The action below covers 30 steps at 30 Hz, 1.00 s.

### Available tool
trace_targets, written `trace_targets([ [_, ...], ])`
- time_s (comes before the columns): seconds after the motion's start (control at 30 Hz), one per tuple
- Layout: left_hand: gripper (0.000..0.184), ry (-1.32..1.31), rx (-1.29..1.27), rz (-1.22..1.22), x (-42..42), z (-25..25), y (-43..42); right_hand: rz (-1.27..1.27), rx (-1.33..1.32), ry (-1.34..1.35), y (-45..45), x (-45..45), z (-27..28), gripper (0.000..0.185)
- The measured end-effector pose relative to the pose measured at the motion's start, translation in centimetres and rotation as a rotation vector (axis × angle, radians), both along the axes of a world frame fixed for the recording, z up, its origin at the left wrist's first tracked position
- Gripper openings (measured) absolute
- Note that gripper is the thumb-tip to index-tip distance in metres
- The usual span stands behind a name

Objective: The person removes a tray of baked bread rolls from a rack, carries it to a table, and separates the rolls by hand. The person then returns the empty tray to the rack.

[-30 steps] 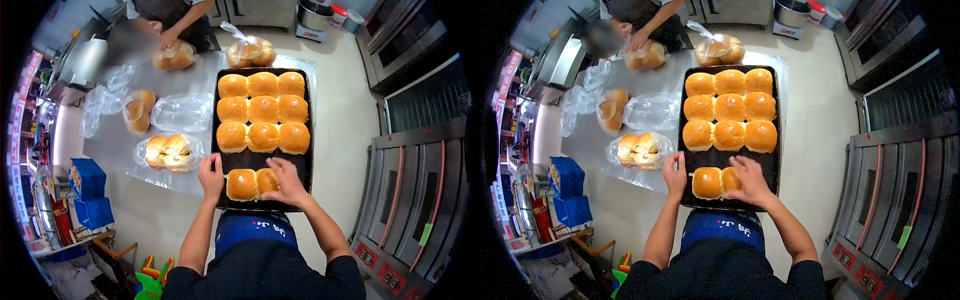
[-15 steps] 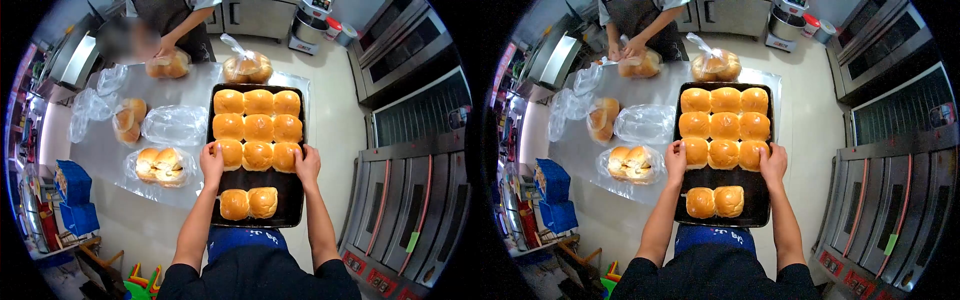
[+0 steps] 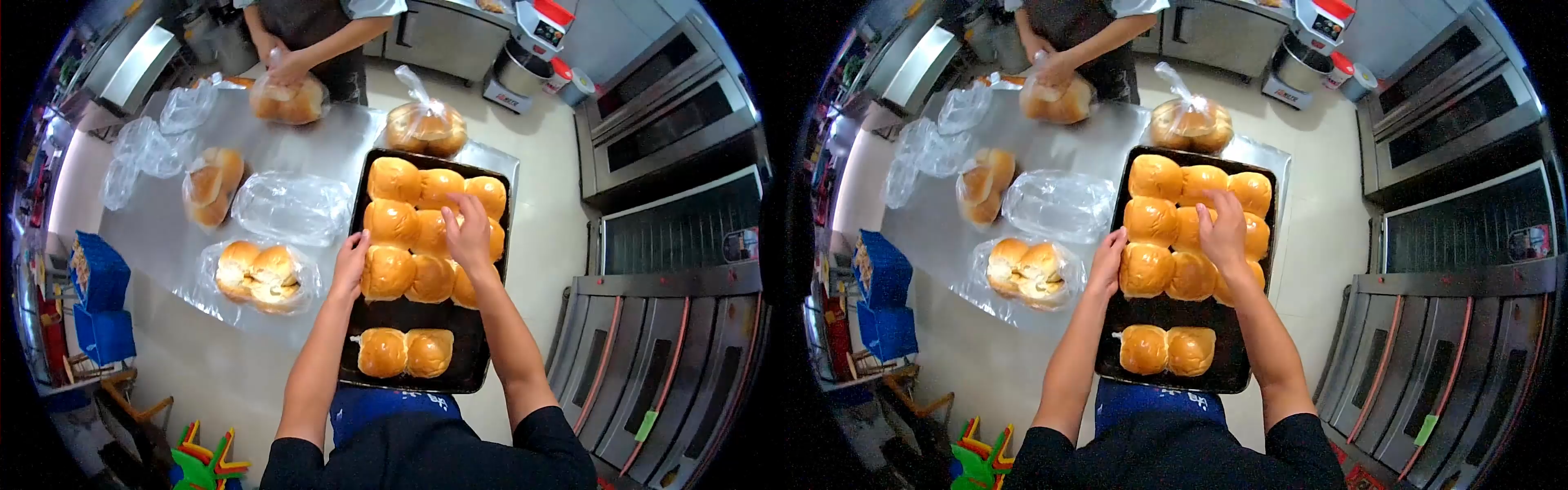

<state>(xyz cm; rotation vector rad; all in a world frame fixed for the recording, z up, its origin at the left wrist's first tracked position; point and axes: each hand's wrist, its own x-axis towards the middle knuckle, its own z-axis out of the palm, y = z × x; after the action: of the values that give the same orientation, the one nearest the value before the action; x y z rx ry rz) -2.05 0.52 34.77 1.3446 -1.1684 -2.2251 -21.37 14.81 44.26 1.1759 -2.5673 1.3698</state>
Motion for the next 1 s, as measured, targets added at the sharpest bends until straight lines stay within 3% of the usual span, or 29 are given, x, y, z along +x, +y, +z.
trace_targets([
  [0.1,0.066,-0.054,-0.197,-0.184,-0.8,0.6,-1.5,-0.117,0.046,0.032,2.9,-1.5,-2.9,0.021],
  [0.13,0.073,-0.003,-0.178,-0.247,-1.1,0.1,-2.4,-0.148,0.087,-0.009,3.9,-1.5,-3.4,0.019],
  [0.23,0.073,0.121,-0.095,-0.399,-2.8,0.4,-4.5,-0.159,0.081,-0.045,6.3,-1.1,-4.2,0.015],
  [0.37,0.063,0.024,-0.184,-0.331,-4.7,0.2,-5.2,-0.128,0.006,0.013,7.2,-1.3,-3.9,0.011],
  [0.43,0.056,0.131,-0.095,-0.177,-6.0,-1.4,-5.0,-0.11,0.024,0.001,6.1,-2.1,-2.9,0.011],
  [0.5,0.046,0.002,-0.083,-0.151,-6.7,-2.6,-5.5,-0.082,0.041,-0.013,3.7,-3.0,-1.9,0.012],
  [0.57,0.038,0.003,-0.053,-0.04,-7.6,-2.7,-4.4,0.098,0.103,0.171,-0.2,-4.0,-1.3,0.017],
  [0.63,0.045,-0.06,-0.356,0.071,-8.2,-3.1,-3.4,0.337,0.088,0.239,-5.0,-4.1,-0.9,0.025],
  [0.7,0.038,-0.231,-0.469,-0.029,-8.4,-2.8,-3.3,0.547,0.218,0.345,-9.0,-2.9,-0.4,0.027],
  [0.73,0.038,-0.201,-0.52,0.047,-8.7,-2.6,-2.8,0.548,0.214,0.343,-10.2,-3.1,-0.6,0.027],
  [0.8,0.038,-0.171,-0.562,0.082,-8.7,0.2,-1.8,0.787,0.525,0.551,-12.1,-3.8,-1.3,0.03],
  [0.83,0.036,-0.259,-0.596,-0.009,-8.2,1.0,-1.7,0.809,0.541,0.61,-12.5,-4.8,-1.6,0.027],
  [0.93,0.033,-0.266,-0.678,0.027,-8.0,2.5,-0.2,0.879,0.493,0.845,-12.1,-7.8,-1.8,0.025],
  [1.0,0.032,-0.251,-0.697,0.018,-7.7,4.0,0.6,0.767,0.55,0.79,-12.2,-9.1,-1.0,0.026],
])
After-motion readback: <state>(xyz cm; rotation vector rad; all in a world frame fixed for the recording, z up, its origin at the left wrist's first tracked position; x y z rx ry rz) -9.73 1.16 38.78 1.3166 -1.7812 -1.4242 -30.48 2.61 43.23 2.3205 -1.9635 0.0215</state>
